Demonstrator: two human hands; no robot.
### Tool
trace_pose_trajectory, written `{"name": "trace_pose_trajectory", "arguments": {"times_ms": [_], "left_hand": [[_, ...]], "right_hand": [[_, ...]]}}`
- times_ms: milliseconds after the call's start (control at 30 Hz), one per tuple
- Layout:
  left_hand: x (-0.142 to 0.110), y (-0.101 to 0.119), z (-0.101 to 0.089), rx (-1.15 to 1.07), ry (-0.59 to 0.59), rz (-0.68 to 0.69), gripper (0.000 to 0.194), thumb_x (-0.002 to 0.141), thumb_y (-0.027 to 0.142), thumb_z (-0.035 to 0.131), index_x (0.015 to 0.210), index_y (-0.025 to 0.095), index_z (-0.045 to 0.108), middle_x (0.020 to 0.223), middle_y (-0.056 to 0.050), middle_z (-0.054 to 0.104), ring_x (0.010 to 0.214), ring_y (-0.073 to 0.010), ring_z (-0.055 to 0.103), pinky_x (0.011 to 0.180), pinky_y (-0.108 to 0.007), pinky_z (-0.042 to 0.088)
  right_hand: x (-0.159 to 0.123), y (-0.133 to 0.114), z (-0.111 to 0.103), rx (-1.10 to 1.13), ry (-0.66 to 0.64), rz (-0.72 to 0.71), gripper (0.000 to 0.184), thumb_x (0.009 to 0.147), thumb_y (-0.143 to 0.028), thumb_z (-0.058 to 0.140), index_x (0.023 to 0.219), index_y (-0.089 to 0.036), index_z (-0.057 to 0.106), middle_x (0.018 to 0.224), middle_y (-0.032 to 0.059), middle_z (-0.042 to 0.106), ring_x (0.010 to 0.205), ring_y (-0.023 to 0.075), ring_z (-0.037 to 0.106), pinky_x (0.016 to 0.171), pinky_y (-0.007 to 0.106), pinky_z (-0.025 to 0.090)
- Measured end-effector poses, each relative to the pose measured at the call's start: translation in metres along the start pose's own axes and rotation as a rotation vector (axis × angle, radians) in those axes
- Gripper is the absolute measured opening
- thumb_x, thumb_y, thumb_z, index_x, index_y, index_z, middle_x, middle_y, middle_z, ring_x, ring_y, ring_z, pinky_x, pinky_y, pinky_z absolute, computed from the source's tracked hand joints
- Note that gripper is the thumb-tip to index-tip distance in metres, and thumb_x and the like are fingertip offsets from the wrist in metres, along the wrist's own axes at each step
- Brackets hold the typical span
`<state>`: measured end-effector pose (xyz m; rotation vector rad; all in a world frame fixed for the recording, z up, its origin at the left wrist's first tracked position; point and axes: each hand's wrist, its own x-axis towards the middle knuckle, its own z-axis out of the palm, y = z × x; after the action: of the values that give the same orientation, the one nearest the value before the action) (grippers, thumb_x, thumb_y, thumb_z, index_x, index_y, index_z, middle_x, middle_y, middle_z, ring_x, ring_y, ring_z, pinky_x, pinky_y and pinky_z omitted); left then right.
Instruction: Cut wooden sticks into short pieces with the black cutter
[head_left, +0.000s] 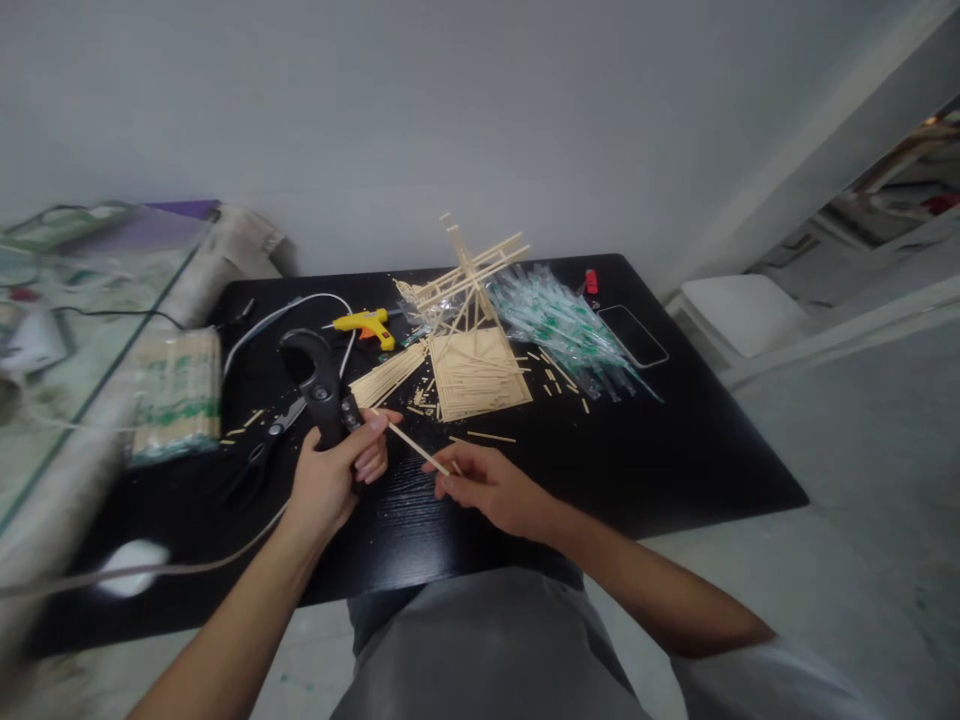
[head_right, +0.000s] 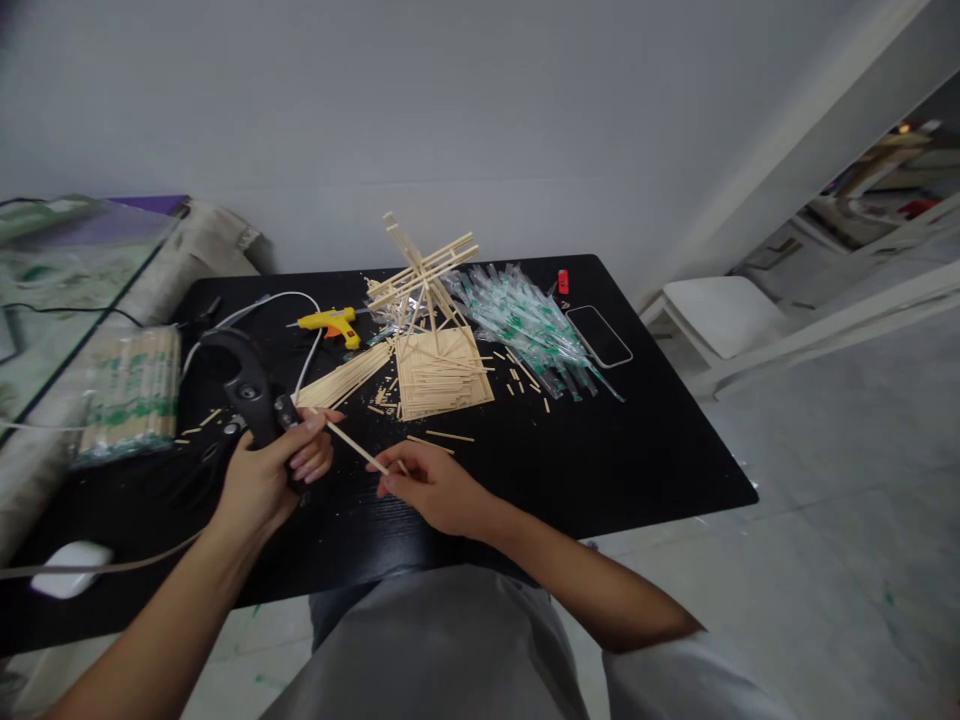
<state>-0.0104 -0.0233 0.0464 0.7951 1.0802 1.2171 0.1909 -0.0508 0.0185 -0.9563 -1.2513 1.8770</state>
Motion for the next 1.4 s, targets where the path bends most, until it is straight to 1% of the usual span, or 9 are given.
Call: {"name": "trace_pose_trajectory", "arguments": {"times_ms": [100, 333, 467, 567, 700, 800, 933, 1133, 1400], "left_hand": [[-0.001, -0.004, 0.003, -0.006, 0.025, 0.024, 0.020, 0.079, 0.028, 0.079, 0.090, 0.012, 0.075, 0.046, 0.010, 0.034, 0.039, -0.0031, 0.030, 0.040, -0.018, 0.027], [0.002, -0.017, -0.002, 0.115, 0.038, 0.086, 0.016, 0.080, 0.028, 0.077, 0.087, 0.014, 0.075, 0.048, 0.008, 0.041, 0.043, -0.0064, 0.036, 0.044, -0.022, 0.030], [0.001, -0.025, -0.005, 0.328, 0.028, 0.066, 0.022, 0.079, 0.037, 0.077, 0.084, 0.015, 0.075, 0.050, 0.006, 0.046, 0.045, -0.0083, 0.040, 0.045, -0.023, 0.031], [0.001, -0.025, -0.001, 0.563, -0.083, 0.063, 0.027, 0.079, 0.042, 0.076, 0.080, 0.015, 0.076, 0.058, 0.002, 0.057, 0.052, -0.0115, 0.049, 0.050, -0.025, 0.037], [0.009, -0.014, 0.002, 0.808, -0.232, 0.135, 0.034, 0.086, 0.048, 0.067, 0.074, 0.017, 0.073, 0.066, -0.002, 0.066, 0.062, -0.0163, 0.057, 0.059, -0.027, 0.042], [0.024, 0.000, 0.001, 0.957, -0.166, 0.248, 0.033, 0.092, 0.048, 0.059, 0.088, 0.018, 0.074, 0.081, -0.003, 0.073, 0.075, -0.0195, 0.064, 0.071, -0.029, 0.047], [0.043, 0.009, -0.001, 1.246, -0.105, 0.358, 0.030, 0.095, 0.044, 0.054, 0.100, 0.019, 0.070, 0.090, -0.005, 0.074, 0.081, -0.0222, 0.066, 0.076, -0.031, 0.047], [0.051, -0.009, -0.008, 1.375, -0.152, 0.408, 0.031, 0.089, 0.029, 0.054, 0.117, 0.018, 0.064, 0.111, -0.011, 0.074, 0.101, -0.0290, 0.068, 0.089, -0.039, 0.050], [0.046, -0.026, -0.012, 1.523, -0.195, 0.429, 0.037, 0.088, 0.025, 0.053, 0.123, 0.017, 0.060, 0.117, -0.013, 0.071, 0.105, -0.0326, 0.067, 0.091, -0.043, 0.052]], "right_hand": [[0.003, -0.002, 0.005, 0.049, 0.020, 0.020, 0.033, 0.075, -0.033, 0.084, 0.100, -0.019, 0.070, 0.074, -0.0045, 0.060, 0.065, 0.0097, 0.051, 0.064, 0.025, 0.038], [0.017, -0.016, -0.009, 0.161, 0.312, -0.025, 0.034, 0.070, -0.045, 0.086, 0.086, -0.017, 0.075, 0.074, 0.0003, 0.068, 0.058, 0.0091, 0.043, 0.052, 0.024, 0.032], [0.026, -0.021, -0.021, 0.324, 0.364, -0.038, 0.039, 0.060, -0.042, 0.093, 0.086, -0.018, 0.077, 0.076, -0.0002, 0.067, 0.058, 0.0079, 0.043, 0.052, 0.023, 0.034], [0.032, -0.023, -0.027, 0.363, 0.340, -0.041, 0.040, 0.061, -0.045, 0.093, 0.087, -0.019, 0.078, 0.074, -0.0022, 0.062, 0.058, 0.0069, 0.040, 0.053, 0.022, 0.034], [0.038, -0.027, -0.035, 0.184, 0.297, -0.105, 0.037, 0.074, -0.053, 0.084, 0.083, -0.018, 0.077, 0.063, -0.0045, 0.053, 0.058, 0.0084, 0.041, 0.055, 0.022, 0.035], [0.040, -0.032, -0.041, -0.062, 0.269, -0.176, 0.037, 0.084, -0.054, 0.075, 0.080, -0.018, 0.075, 0.069, -0.0013, 0.063, 0.062, 0.0101, 0.047, 0.060, 0.024, 0.039], [0.042, -0.033, -0.046, -0.266, 0.244, -0.203, 0.039, 0.086, -0.057, 0.072, 0.079, -0.018, 0.074, 0.074, 0.0018, 0.071, 0.060, 0.0119, 0.050, 0.059, 0.025, 0.041], [0.045, -0.023, -0.052, -0.359, 0.303, -0.223, 0.036, 0.090, -0.052, 0.068, 0.082, -0.018, 0.077, 0.070, 0.0019, 0.070, 0.065, 0.0154, 0.057, 0.062, 0.028, 0.044], [0.041, -0.015, -0.051, -0.294, 0.305, -0.187, 0.027, 0.089, -0.045, 0.070, 0.084, -0.019, 0.076, 0.070, 0.0003, 0.068, 0.064, 0.0151, 0.057, 0.065, 0.028, 0.044]]}}
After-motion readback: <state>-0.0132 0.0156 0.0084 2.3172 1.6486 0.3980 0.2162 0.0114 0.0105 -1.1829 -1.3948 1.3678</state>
